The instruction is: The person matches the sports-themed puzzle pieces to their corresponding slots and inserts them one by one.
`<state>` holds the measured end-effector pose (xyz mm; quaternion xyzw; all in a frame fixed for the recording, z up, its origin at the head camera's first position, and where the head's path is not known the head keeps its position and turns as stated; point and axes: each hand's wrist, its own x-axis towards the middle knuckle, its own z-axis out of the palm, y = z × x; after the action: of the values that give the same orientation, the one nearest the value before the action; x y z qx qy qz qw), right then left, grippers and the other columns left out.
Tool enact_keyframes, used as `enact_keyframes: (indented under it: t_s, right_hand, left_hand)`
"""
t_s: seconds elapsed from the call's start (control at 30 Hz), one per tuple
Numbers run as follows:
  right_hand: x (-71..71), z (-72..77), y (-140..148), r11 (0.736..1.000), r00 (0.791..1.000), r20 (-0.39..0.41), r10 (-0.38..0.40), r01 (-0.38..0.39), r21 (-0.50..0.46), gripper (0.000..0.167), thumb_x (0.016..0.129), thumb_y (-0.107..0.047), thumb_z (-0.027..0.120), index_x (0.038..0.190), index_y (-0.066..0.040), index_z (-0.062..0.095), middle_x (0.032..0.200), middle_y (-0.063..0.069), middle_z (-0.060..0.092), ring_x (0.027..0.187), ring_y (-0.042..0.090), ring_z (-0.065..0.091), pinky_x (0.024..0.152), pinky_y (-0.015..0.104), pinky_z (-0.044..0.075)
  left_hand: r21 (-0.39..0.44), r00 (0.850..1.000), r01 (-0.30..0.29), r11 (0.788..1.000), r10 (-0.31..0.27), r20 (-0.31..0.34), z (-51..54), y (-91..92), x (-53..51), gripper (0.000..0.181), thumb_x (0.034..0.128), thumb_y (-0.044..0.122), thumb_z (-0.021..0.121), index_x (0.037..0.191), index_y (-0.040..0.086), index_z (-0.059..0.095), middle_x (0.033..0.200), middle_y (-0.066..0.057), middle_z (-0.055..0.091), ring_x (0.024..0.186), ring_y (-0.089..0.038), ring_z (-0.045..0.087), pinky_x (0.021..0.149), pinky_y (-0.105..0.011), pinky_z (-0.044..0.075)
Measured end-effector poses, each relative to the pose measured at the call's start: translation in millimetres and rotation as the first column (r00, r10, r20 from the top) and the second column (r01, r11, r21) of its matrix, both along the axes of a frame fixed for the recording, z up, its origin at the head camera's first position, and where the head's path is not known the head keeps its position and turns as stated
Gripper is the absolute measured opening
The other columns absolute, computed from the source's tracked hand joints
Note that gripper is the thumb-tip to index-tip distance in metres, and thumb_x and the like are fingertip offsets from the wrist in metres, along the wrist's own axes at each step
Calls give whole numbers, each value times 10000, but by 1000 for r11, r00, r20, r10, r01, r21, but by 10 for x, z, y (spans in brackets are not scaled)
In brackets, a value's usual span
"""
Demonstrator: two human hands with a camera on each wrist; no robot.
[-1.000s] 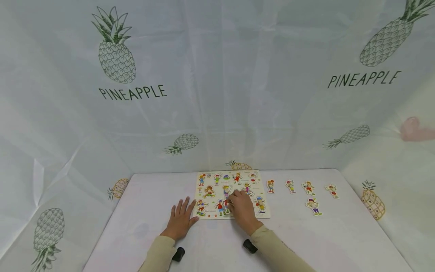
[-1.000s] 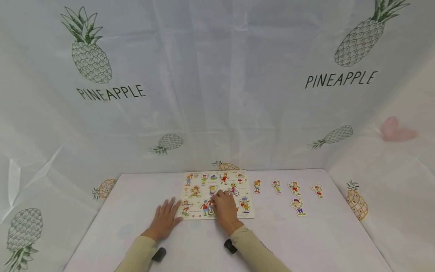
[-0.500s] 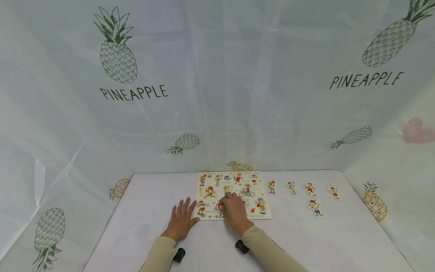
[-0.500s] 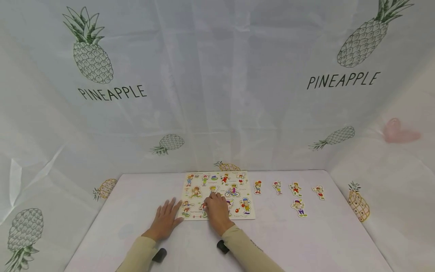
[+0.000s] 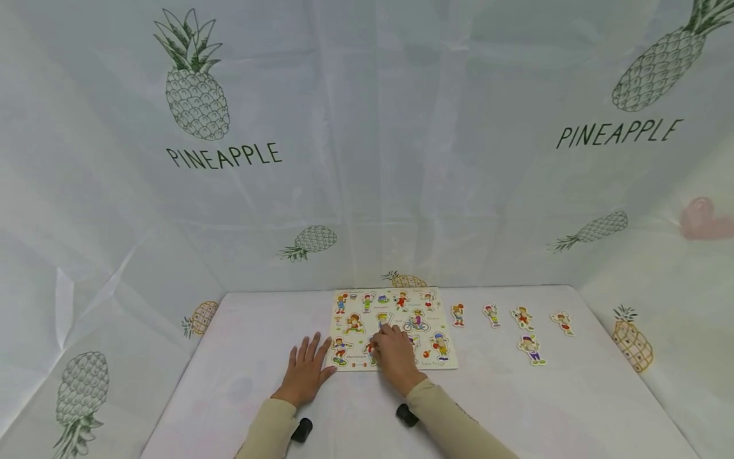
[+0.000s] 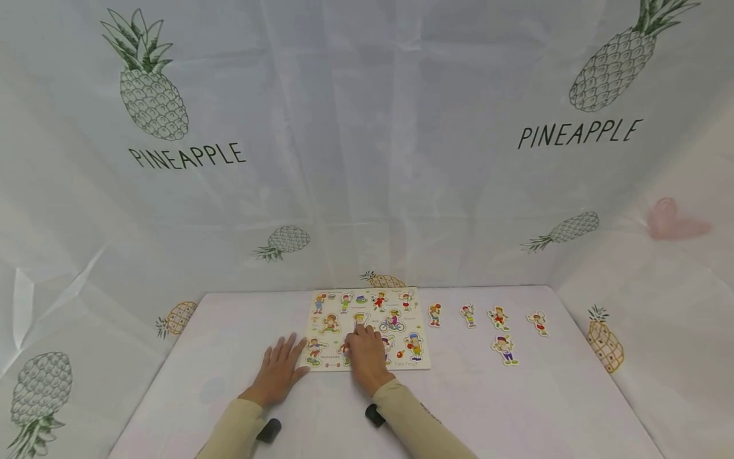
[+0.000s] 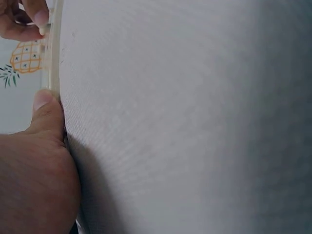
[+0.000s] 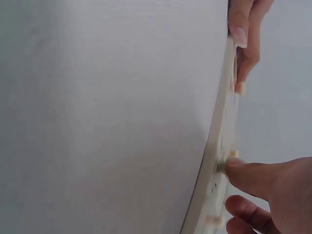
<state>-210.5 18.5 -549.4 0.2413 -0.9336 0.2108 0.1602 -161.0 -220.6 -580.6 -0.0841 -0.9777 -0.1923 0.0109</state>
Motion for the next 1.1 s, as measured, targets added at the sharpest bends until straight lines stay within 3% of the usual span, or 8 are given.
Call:
enact_keyframes:
  t_s: [0.27,0.57,0.8,1.1]
  right_hand:
    - [-11,58,303,998,998,9,-65,65,-24,178,799,-88,925,885,-119,772,903,6,642,876,231,619,778,433,525]
    - [-57,159,936,980,981,29,-194,195,-33,172,811,-57,912,917,-78,778,962,65,669,924,303,627,829,505,536]
    - [-59,183,1462,959,960,60,-275,278,-57,184,817,-21,897,957,-37,778,1027,140,694,956,377,626,824,538,511]
    - [-32,158,2042,939,942,3,-337,336,-74,196,791,35,887,948,7,772,1005,209,696,910,449,626,759,591,505]
  left_hand:
    - [-12,1000,2,1000,-2,-16,-37,-15,-3,664,1033,339,661,1575,32,434,1679,-282,304,1544,-554,233,1216,-743,182]
    - [-42,1000,4,999,-5,-22,-110,-50,-44,673,1044,369,637,1592,46,418,1686,-278,296,1547,-550,232,1219,-734,190]
    - [-37,1000,8,999,-8,-13,-100,-43,-49,684,1038,378,641,1595,51,415,1688,-269,295,1551,-543,228,1223,-732,178]
    - [-21,1000,6,1000,-6,0,-76,-38,-40,697,1042,398,626,1598,37,411,1690,-278,286,1553,-550,213,1227,-734,155]
